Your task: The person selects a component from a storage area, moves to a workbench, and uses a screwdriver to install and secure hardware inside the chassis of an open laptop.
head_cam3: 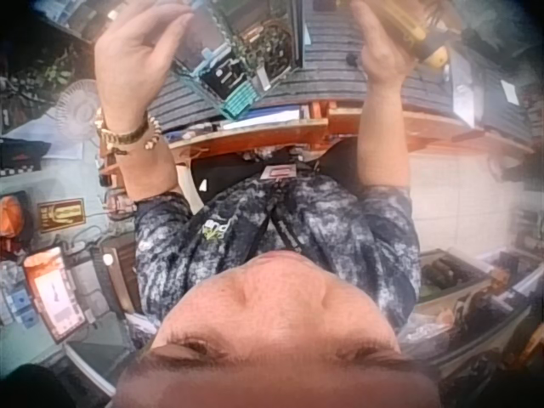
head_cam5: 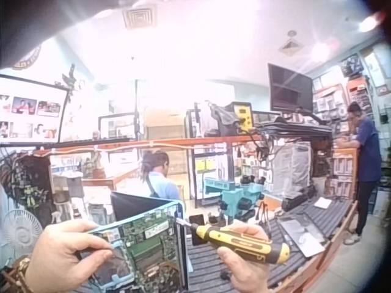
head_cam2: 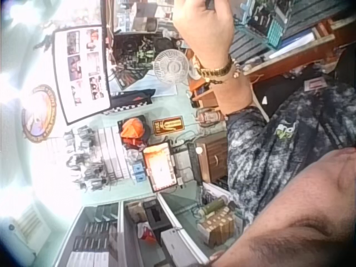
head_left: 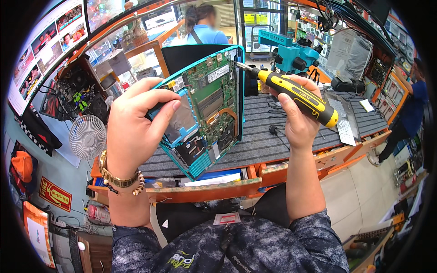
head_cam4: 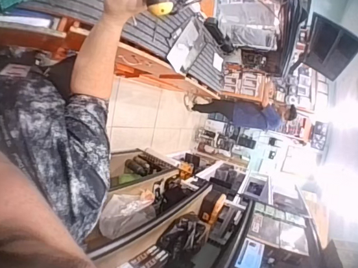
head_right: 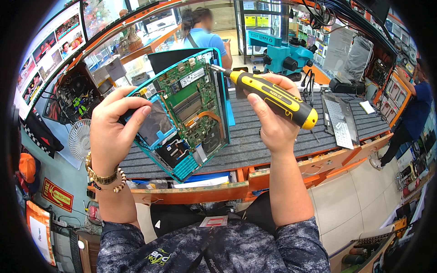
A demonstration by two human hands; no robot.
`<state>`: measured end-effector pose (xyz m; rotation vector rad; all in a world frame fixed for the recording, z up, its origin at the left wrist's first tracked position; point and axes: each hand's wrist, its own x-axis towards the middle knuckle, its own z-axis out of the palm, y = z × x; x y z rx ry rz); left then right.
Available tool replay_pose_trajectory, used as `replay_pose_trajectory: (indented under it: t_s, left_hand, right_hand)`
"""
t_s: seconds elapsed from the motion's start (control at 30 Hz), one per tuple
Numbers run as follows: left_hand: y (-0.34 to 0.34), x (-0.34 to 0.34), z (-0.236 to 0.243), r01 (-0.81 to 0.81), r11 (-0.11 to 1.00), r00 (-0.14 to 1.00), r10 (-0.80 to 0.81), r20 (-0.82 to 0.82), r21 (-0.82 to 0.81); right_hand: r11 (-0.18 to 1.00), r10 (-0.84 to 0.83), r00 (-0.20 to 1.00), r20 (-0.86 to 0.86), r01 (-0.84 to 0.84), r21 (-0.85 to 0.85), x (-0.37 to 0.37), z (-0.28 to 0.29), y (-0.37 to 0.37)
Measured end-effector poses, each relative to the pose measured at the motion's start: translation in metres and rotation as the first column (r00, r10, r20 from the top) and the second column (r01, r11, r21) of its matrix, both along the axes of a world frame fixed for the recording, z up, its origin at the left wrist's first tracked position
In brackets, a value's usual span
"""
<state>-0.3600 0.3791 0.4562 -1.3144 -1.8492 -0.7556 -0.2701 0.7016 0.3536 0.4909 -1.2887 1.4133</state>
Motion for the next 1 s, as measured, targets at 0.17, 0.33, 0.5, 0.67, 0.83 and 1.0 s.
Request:
replay_pose_trajectory:
  t_s: [0.17, 0.33, 0.5, 0.67, 0.83, 1.0]
  left_hand:
    - [-0.001, 0.002, 0.0, 0.002, 1.0, 0.999, -0.002, 0.036, -0.002]
    - [-0.002, 0.001, 0.0, 0.009, 1.0, 0.999, -0.009, 0.034, -0.003]
    - [0.0, 0.0, -0.001, 0.04, 0.999, 0.997, -0.041, 0.061, 0.01]
    - [-0.002, 0.003, 0.002, 0.018, 1.0, 0.995, -0.016, 0.094, -0.017]
    - [-0.001, 0.001, 0.001, 0.031, 0.999, 0.996, -0.031, 0.083, -0.005]
    - [-0.001, 0.002, 0.001, 0.09, 0.996, 0.985, -0.092, 0.143, 0.02]
  right_hand:
    - [1.0, 0.0, 1.0, 0.002, 0.0, -0.011, 0.001, 0.0, -0.001]
    - [1.0, -0.003, 1.0, 0.015, 0.003, -0.009, 0.002, -0.001, -0.001]
    - [1.0, 0.003, 1.0, 0.002, -0.003, -0.012, 0.003, 0.001, -0.003]
    - [0.999, 0.01, 1.0, 0.009, -0.009, -0.031, 0.002, 0.001, -0.002]
    - [0.991, 0.106, 0.994, -0.022, -0.108, -0.08, 0.014, 0.003, -0.004]
    - [0.882, 0.46, 0.888, -0.019, -0.459, -0.105, 0.024, 0.0, -0.012]
